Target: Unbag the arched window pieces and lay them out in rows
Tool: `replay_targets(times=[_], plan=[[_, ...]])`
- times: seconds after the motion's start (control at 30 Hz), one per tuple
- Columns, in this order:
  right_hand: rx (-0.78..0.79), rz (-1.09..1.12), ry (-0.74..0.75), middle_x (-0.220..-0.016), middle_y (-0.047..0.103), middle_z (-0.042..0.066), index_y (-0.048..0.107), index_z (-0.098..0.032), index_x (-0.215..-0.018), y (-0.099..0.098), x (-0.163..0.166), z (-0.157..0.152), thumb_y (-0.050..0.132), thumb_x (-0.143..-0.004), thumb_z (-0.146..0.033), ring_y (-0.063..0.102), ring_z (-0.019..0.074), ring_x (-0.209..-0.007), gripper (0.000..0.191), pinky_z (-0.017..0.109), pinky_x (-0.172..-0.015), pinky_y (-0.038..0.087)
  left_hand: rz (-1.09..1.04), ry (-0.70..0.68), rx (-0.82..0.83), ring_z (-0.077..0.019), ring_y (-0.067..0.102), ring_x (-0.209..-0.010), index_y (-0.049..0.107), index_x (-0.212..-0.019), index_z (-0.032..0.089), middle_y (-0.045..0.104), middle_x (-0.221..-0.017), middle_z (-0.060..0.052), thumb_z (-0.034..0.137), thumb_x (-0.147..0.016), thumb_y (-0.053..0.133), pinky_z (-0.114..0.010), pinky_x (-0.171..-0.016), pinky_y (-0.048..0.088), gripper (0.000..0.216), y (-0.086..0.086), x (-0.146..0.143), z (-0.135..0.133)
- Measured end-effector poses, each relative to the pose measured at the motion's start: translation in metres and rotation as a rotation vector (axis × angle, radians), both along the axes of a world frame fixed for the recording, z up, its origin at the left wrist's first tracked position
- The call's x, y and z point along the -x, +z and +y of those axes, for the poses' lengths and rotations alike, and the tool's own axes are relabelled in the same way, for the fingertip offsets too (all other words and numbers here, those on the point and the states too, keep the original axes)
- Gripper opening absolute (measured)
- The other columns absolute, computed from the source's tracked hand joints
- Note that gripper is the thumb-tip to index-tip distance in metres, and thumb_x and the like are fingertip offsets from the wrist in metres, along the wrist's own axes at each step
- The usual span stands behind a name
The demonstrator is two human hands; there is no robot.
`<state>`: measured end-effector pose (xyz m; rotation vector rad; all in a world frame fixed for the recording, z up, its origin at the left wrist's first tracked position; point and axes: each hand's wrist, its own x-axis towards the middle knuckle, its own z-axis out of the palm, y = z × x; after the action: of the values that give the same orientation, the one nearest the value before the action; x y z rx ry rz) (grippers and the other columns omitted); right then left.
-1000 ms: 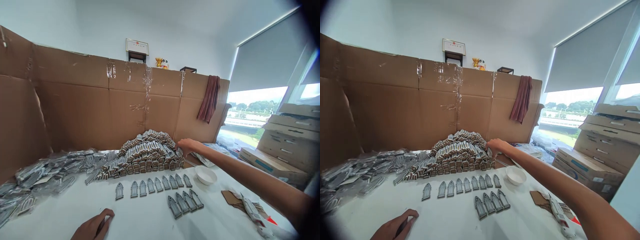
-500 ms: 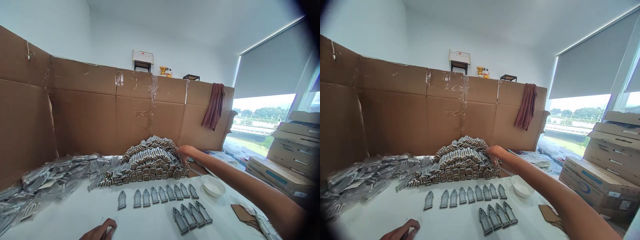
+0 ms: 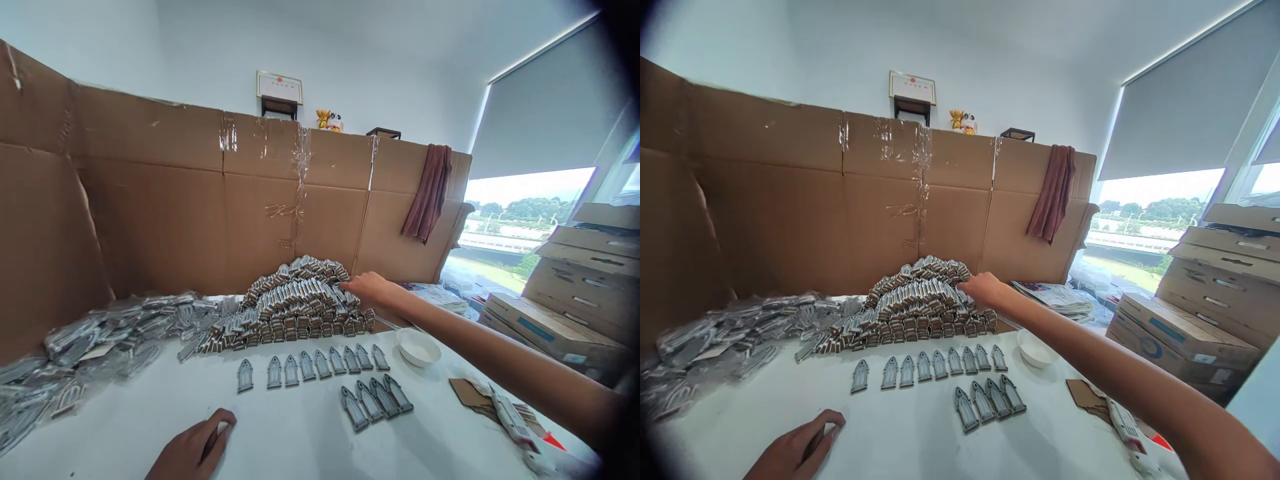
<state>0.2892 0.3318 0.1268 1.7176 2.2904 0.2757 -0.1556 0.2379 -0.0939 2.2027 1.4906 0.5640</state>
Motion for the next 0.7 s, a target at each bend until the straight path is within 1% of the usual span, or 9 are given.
replay_targets(times=[0.03,0.1,0.17,0.27,0.33,0.4,0.47,0.57,0.7], plan=[[0.032,0.012,0.033,-0.13,0.075,0.016,0.062,-0.029,-0.149,-0.01,0.001,-0.017,0.095,-0.074,-0.025,0.071,0.0403,-0.12,0.082,0.048,-0.097,0.053,0.001,0.005,0.01,-0.0245,0.074,-0.087,0.071,-0.116,0.034,0.078,-0.092,-0.002,0.053,-0.103,0.04,-0.029,-0.082,0.052,0.039,0.002,-0.001,-0.001],[0.176,0.065,0.127,-0.132,0.074,0.008,0.061,-0.038,-0.149,-0.037,0.006,-0.05,0.096,-0.075,-0.041,0.071,0.0351,-0.12,0.082,0.041,-0.094,0.053,0.003,0.012,0.022,-0.0238,0.075,-0.088,0.071,-0.117,0.033,0.078,-0.094,-0.001,0.054,-0.103,0.039,-0.029,-0.083,0.051,0.04,0.006,-0.003,-0.003],[0.323,0.144,0.205,-0.135,0.071,0.008,0.059,-0.04,-0.15,-0.067,0.012,-0.077,0.095,-0.073,-0.052,0.071,0.0348,-0.118,0.086,0.04,-0.091,0.053,0.018,0.019,0.024,-0.0229,0.073,-0.083,0.07,-0.119,0.032,0.076,-0.089,0.0,0.055,-0.103,0.039,-0.028,-0.079,0.05,0.041,0.008,-0.005,-0.004],[0.396,0.178,0.213,-0.14,0.064,0.01,0.059,-0.039,-0.149,-0.103,0.02,-0.097,0.095,-0.069,-0.055,0.07,0.0378,-0.117,0.09,0.042,-0.09,0.052,0.055,0.016,0.03,-0.0213,0.068,-0.072,0.069,-0.119,0.032,0.07,-0.077,0.002,0.056,-0.104,0.039,-0.027,-0.069,0.047,0.041,0.01,-0.006,-0.005],[0.413,0.176,0.182,-0.138,0.064,0.01,0.061,-0.039,-0.146,-0.117,0.024,-0.098,0.096,-0.067,-0.052,0.07,0.0381,-0.116,0.087,0.042,-0.089,0.051,0.06,0.009,0.019,-0.0204,0.066,-0.069,0.069,-0.12,0.032,0.067,-0.075,0.003,0.055,-0.105,0.039,-0.026,-0.067,0.045,0.04,0.01,-0.005,-0.005],[0.43,0.194,0.164,-0.132,0.066,0.008,0.064,-0.038,-0.141,-0.124,0.026,-0.095,0.096,-0.066,-0.048,0.069,0.0372,-0.116,0.082,0.04,-0.087,0.05,0.057,0.004,-0.005,-0.0198,0.065,-0.068,0.069,-0.12,0.032,0.065,-0.074,0.003,0.054,-0.105,0.04,-0.026,-0.067,0.044,0.039,0.01,-0.004,-0.006],[0.438,0.216,0.165,-0.124,0.07,0.006,0.067,-0.037,-0.136,-0.124,0.025,-0.09,0.096,-0.065,-0.047,0.069,0.0358,-0.115,0.077,0.038,-0.085,0.049,0.059,-0.002,-0.022,-0.0194,0.064,-0.068,0.069,-0.12,0.031,0.064,-0.074,0.004,0.053,-0.106,0.04,-0.026,-0.066,0.043,0.039,0.011,-0.003,-0.007],[0.421,0.247,0.162,-0.118,0.072,0.005,0.067,-0.036,-0.134,-0.117,0.017,-0.089,0.096,-0.066,-0.045,0.069,0.0332,-0.11,0.075,0.035,-0.081,0.048,0.056,-0.012,-0.028,-0.0193,0.063,-0.067,0.069,-0.12,0.03,0.063,-0.073,0.004,0.051,-0.106,0.04,-0.026,-0.066,0.042,0.039,0.013,-0.004,-0.008],[0.364,0.231,0.103,-0.122,0.071,0.006,0.066,-0.035,-0.137,-0.106,0.002,-0.094,0.095,-0.066,-0.044,0.07,0.0317,-0.108,0.077,0.036,-0.083,0.048,0.053,-0.012,-0.022,-0.0194,0.063,-0.068,0.07,-0.119,0.029,0.062,-0.072,0.003,0.05,-0.105,0.04,-0.027,-0.066,0.041,0.04,0.015,-0.006,-0.007]])
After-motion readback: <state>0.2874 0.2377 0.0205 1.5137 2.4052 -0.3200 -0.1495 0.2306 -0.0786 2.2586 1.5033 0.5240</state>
